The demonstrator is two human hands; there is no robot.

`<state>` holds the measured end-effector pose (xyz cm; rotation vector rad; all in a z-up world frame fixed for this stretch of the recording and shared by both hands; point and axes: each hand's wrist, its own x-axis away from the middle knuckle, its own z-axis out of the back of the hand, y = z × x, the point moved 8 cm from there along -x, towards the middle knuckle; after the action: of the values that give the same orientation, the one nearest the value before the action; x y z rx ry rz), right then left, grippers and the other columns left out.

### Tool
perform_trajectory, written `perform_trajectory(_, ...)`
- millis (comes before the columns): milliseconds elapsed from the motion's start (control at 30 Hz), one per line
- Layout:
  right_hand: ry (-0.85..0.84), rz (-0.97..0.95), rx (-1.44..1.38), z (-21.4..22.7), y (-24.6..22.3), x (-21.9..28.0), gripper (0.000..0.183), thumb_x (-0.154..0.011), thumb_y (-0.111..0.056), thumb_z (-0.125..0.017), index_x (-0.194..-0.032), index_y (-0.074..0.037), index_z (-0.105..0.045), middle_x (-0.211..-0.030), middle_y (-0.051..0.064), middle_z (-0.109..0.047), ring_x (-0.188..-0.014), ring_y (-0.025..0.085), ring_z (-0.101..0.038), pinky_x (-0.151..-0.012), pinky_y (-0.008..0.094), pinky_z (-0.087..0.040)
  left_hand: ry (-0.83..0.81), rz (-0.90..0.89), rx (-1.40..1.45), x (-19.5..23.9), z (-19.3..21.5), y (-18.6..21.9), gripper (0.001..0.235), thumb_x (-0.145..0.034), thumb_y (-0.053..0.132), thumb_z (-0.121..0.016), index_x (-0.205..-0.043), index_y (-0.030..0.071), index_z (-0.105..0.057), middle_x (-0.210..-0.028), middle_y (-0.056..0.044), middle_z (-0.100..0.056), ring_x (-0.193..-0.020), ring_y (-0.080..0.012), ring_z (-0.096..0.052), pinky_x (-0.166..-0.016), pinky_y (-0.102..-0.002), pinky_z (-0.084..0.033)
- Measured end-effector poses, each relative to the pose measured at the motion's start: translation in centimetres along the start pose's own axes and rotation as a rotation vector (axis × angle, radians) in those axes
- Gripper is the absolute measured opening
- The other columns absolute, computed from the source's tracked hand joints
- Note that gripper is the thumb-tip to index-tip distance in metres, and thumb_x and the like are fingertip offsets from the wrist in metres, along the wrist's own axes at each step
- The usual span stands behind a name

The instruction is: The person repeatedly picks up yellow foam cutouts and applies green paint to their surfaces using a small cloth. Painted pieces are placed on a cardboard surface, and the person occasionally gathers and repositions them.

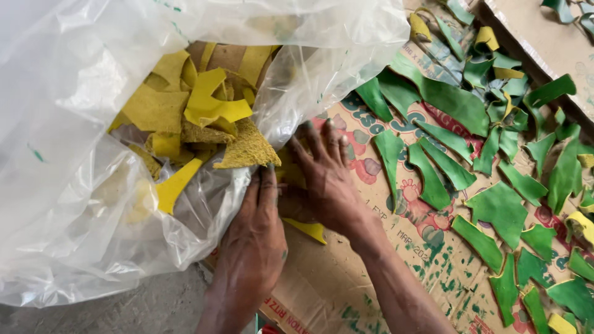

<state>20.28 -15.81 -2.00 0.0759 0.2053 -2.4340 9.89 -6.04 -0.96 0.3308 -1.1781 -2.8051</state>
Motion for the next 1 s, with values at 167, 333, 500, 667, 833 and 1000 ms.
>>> perform_trajectory(167, -0.171, 0.067, -0.336, 1.6, -0.2, 4.3, 0.091, -0.07, -0.028, -0.085, -0.151, -0.01, -0.045, -0.163, 0.015, -0.03, -0.157, 0.042, -0.017, -0.123, 0.049, -0.023, -0.175, -0.075, -0.121, -0.4, -0.4, 1.0, 0.077, -0.079, 0.007, -0.064, -0.15, 0.001, -0.035, -0.149, -0.022, -0.044, -0.137, -0.0433, -0.045, -0.111, -0.049, -0.035)
perform_trajectory(333, 0.04, 0.203, -0.228, 2.5, -2.1, 6.6, 0.092, -0.064, -0.029, -0.084, -0.146, -0.006, -0.048, -0.153, 0.019, -0.04, -0.14, 0.046, -0.032, -0.111, 0.056, -0.031, -0.315, 0.101, 0.122, 0.7, -2.7, 0.6, 0.072, -0.086, 0.002, -0.064, -0.153, 0.001, -0.038, -0.139, -0.021, -0.05, -0.114, -0.0381, -0.061, -0.094, -0.043, -0.051)
perform_trajectory(500, 0.081, 0.118, -0.24, 1.3, -1.2, 6.8, 0.068, -0.075, -0.011, -0.079, -0.139, -0.011, -0.057, -0.131, 0.014, -0.055, -0.116, 0.038, -0.05, -0.099, 0.047, -0.048, -0.126, 0.058, 0.193, 0.9, -2.3, 0.1, 0.047, -0.089, -0.001, -0.06, -0.135, -0.005, -0.051, -0.126, -0.023, -0.06, -0.108, -0.041, -0.065, -0.091, -0.044, -0.052)
perform_trajectory(667, 0.148, 0.098, -0.321, 2.2, -1.2, 6.3, 0.067, -0.067, 0.006, -0.069, -0.132, -0.008, -0.059, -0.114, 0.014, -0.061, -0.103, 0.037, -0.061, -0.087, 0.044, -0.053, -0.043, -0.039, 0.264, 1.3, -1.3, 0.8, 0.041, -0.091, -0.003, -0.057, -0.131, -0.007, -0.053, -0.127, -0.023, -0.062, -0.112, -0.0406, -0.065, -0.092, -0.044, -0.053)
perform_trajectory(833, 0.212, 0.08, -0.471, 6.3, -3.3, 4.6, 0.057, -0.075, 0.011, -0.066, -0.127, -0.01, -0.064, -0.11, 0.014, -0.064, -0.101, 0.034, -0.067, -0.085, 0.041, -0.056, 0.146, -0.122, 0.153, 1.0, 1.4, 2.7, 0.063, -0.074, -0.004, -0.069, -0.135, -0.003, -0.053, -0.133, -0.024, -0.06, -0.119, -0.0381, -0.066, -0.101, -0.039, -0.054)
perform_trajectory(1000, 0.384, 0.314, -0.371, 11.6, -7.6, -2.0, 0.055, -0.08, 0.006, -0.076, -0.132, -0.005, -0.06, -0.118, 0.02, -0.06, -0.11, 0.041, -0.064, -0.093, 0.044, -0.053, 0.541, -0.119, 0.024, 1.5, 10.4, 4.9, 0.071, -0.081, 0.002, -0.076, -0.144, -0.006, -0.044, -0.145, -0.029, -0.045, -0.134, -0.0437, -0.048, -0.111, -0.05, -0.044)
